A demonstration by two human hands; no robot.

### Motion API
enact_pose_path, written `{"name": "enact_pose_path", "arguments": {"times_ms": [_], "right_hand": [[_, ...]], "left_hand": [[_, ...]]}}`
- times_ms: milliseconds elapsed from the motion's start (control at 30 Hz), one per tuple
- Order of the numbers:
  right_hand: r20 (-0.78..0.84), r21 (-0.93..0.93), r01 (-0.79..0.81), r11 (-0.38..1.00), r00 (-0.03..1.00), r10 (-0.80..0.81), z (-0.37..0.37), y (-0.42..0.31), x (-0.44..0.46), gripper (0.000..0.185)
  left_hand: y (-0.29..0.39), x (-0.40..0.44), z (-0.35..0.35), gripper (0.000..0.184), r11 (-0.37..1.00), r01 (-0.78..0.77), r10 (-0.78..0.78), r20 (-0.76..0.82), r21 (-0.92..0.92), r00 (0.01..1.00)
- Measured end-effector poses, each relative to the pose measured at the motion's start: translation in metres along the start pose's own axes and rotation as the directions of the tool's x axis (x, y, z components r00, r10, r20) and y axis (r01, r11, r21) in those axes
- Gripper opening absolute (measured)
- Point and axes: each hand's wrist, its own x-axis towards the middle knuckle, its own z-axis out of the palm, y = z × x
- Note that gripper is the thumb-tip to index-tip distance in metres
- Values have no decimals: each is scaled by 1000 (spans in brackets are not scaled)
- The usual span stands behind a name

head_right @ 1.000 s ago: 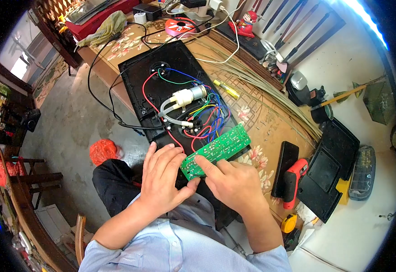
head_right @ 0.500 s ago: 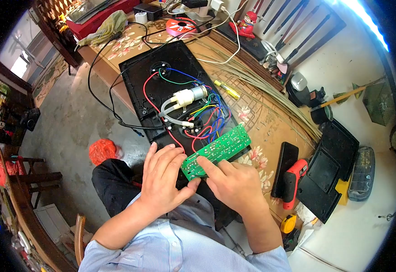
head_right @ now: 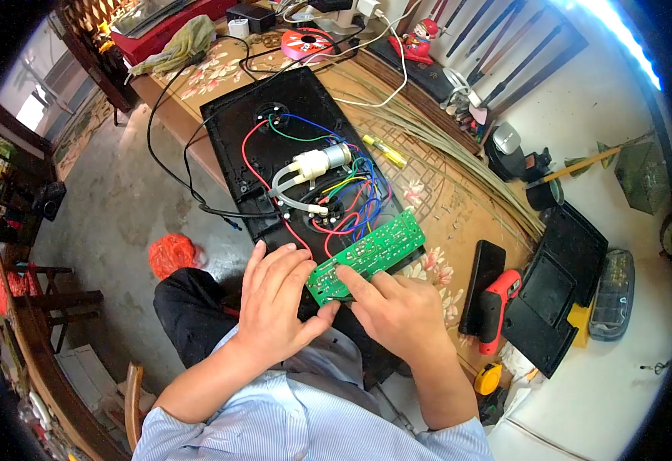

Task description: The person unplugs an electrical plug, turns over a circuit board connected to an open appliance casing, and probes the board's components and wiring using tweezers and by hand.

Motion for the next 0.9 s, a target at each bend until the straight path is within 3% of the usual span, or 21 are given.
{"name": "enact_pose_path", "arguments": {"times_ms": [633,700,900], "right_hand": [[5,-8,20,1000,1000,-20,-1,3,-1,54],[-92,210,-120,970,986,142,-1,6,-2,57],[-186,270,-203,941,948,258,7,21,-15,53]], "left_hand": [[1,2,-1,57,1000,-5,5,13,24,1000],[1,3,-1,57,1000,1,-2,19,22,1000],[1,5,-2,56,999,21,-22,43,33,999]]}}
